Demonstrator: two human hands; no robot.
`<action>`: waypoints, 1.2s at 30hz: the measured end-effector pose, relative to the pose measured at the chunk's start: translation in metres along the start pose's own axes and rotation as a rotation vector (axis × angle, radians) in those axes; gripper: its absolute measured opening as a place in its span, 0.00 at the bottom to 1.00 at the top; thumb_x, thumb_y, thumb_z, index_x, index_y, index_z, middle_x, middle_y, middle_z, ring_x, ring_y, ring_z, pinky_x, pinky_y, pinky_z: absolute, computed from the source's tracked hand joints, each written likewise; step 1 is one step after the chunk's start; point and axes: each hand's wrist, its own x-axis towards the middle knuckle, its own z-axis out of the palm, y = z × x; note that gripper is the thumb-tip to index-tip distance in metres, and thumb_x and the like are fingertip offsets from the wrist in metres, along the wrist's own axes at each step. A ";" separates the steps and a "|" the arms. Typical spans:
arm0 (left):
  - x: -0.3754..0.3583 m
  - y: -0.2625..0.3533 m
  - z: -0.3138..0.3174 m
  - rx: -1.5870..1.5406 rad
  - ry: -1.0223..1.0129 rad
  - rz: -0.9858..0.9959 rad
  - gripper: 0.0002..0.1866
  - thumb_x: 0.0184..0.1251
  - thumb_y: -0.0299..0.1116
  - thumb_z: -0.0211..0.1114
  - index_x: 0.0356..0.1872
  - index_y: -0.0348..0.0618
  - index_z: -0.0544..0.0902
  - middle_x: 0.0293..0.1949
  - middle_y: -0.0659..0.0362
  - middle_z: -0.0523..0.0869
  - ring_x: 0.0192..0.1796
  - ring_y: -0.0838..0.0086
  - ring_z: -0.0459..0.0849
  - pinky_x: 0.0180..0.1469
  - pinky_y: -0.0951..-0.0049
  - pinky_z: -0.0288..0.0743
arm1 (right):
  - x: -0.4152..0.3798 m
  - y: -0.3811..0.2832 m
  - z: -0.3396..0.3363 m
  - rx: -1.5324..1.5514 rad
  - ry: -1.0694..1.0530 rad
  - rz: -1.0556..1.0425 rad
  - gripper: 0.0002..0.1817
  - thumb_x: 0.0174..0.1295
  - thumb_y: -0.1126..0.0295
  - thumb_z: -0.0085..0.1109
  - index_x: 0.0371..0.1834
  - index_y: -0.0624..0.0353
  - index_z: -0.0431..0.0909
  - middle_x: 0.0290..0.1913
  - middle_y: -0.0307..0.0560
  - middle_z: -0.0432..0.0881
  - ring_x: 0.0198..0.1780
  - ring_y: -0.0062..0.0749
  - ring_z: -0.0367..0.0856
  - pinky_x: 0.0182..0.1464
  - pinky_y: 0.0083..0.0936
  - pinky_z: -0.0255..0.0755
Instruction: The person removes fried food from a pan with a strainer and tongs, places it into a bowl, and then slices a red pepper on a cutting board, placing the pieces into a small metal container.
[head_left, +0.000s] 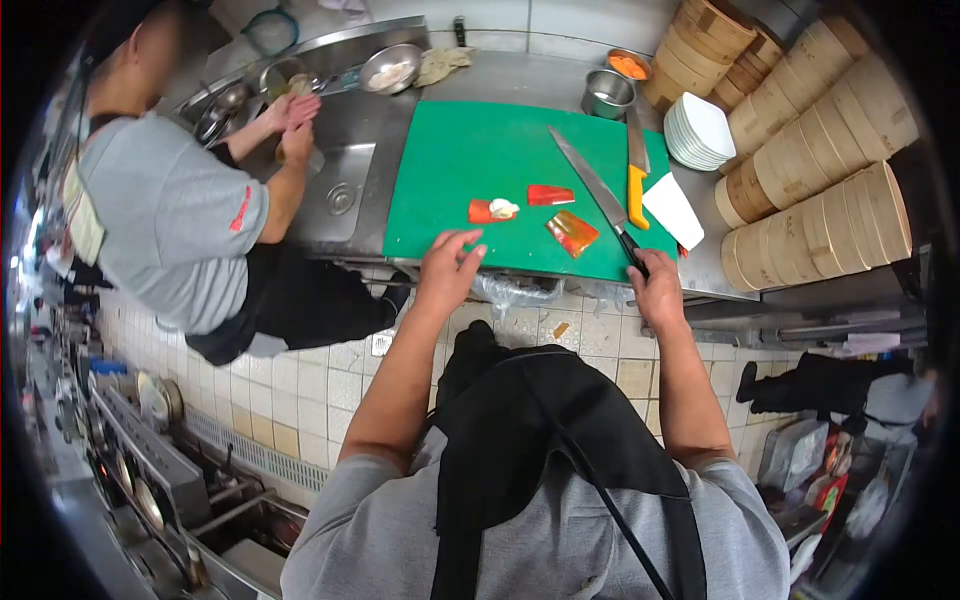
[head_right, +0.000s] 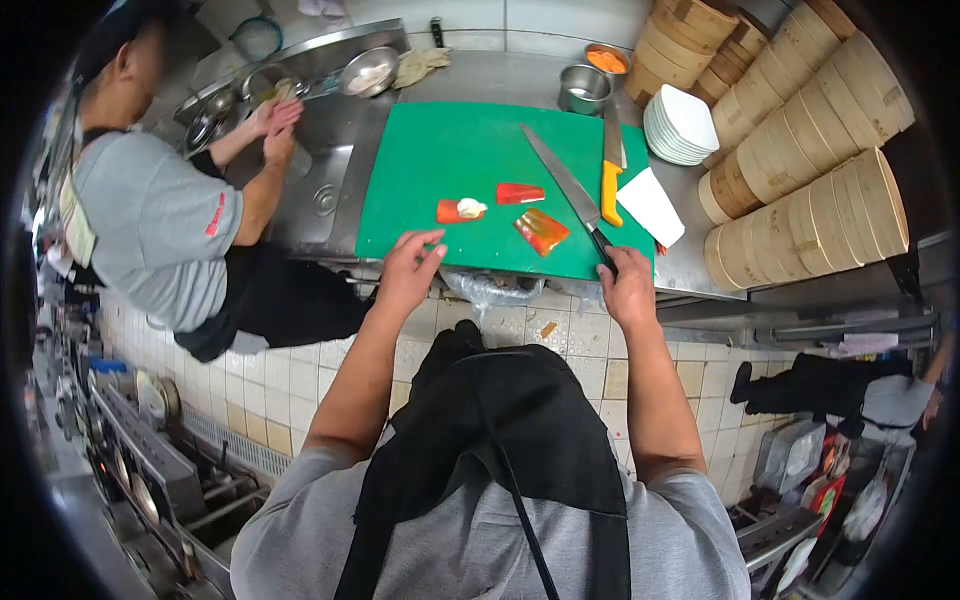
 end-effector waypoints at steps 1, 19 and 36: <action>0.021 0.001 0.003 -0.006 -0.023 0.016 0.16 0.67 0.35 0.68 0.53 0.41 0.84 0.44 0.55 0.85 0.41 0.69 0.84 0.45 0.69 0.79 | 0.001 -0.001 0.003 0.011 -0.008 0.017 0.20 0.57 0.73 0.66 0.55 0.58 0.81 0.52 0.56 0.81 0.55 0.55 0.76 0.60 0.42 0.70; 0.115 -0.040 0.037 0.527 -0.279 0.286 0.09 0.63 0.31 0.70 0.39 0.37 0.89 0.35 0.48 0.84 0.38 0.58 0.82 0.44 0.61 0.76 | 0.003 0.025 0.035 0.115 0.065 0.140 0.20 0.55 0.67 0.65 0.53 0.47 0.82 0.43 0.49 0.77 0.52 0.48 0.75 0.52 0.42 0.71; 0.105 -0.036 0.059 0.408 -0.193 0.435 0.11 0.70 0.29 0.66 0.48 0.32 0.86 0.40 0.52 0.79 0.42 0.64 0.81 0.43 0.65 0.80 | 0.006 0.025 0.041 0.130 -0.027 0.224 0.21 0.59 0.64 0.62 0.57 0.46 0.78 0.49 0.49 0.73 0.55 0.48 0.73 0.54 0.47 0.69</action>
